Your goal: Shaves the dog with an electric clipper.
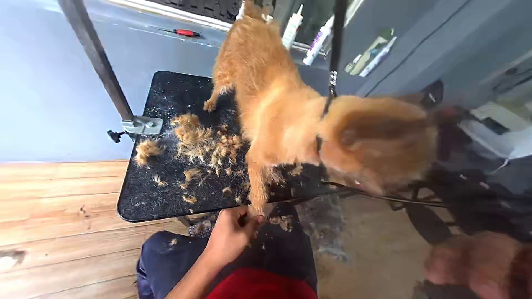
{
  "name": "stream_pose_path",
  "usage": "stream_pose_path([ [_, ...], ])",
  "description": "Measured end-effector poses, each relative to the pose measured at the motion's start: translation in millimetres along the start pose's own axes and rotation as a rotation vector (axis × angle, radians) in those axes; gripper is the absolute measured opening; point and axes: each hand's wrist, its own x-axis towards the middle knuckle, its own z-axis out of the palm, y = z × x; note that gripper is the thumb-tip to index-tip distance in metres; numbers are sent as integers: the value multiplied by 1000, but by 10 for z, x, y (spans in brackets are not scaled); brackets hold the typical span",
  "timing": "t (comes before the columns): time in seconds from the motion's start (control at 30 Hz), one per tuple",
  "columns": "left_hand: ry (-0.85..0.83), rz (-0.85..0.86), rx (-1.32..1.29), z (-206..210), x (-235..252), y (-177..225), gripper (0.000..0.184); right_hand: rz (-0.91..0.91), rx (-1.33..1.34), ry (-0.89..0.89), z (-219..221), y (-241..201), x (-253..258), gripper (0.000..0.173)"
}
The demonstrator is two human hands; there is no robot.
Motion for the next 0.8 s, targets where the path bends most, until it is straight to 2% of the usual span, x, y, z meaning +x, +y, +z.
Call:
stream_pose_path([
  [0.1, -68, -16, -96, 18, -125, 19, 22, -16, 299, 342, -101, 388, -407, 53],
  [0.23, -99, -6, -193, 14, -218, 132, 19, 234, 242, 714, -77, 1070, -826, 63],
  [0.3, -127, -34, -146, 7, -193, 147, 20, 267, 247, 752, 60, 1259, -790, 70],
  [0.37, -185, -73, -7, -64, -109, 177, 22, 232, 255, 708, 190, 1355, -704, 71],
  [0.43, -258, -86, 333, -260, 31, 356, 28, 184, 289, 631, 262, 1404, -628, 69],
  [0.47, -239, -73, 556, -375, 107, 519, 32, 175, 298, 603, 289, 1413, -608, 70],
  [0.5, -150, -26, 736, -484, 190, 695, 39, 182, 299, 592, 309, 1414, -602, 73],
  [0.53, -5, 73, 808, -577, 291, 869, 54, 197, 286, 597, 322, 1407, -605, 75],
  [0.57, 90, 183, 789, -663, 418, 1035, 81, 219, 268, 610, 332, 1390, -622, 77],
  [0.6, 102, 306, 728, -750, 578, 1149, 109, 234, 245, 617, 332, 1371, -653, 79],
  [0.63, 69, 453, 626, -818, 771, 1209, 124, 244, 222, 627, 318, 1353, -685, 81],
  [0.67, 7, 592, 534, -866, 969, 1222, 126, 245, 211, 633, 296, 1343, -721, 81],
  [0.73, -174, 826, 303, -972, 1372, 1082, 115, 221, 234, 641, 237, 1346, -784, 76],
  [0.8, -390, 890, 224, -1056, 1603, 1002, 107, 206, 249, 649, 183, 1349, -814, 69],
])
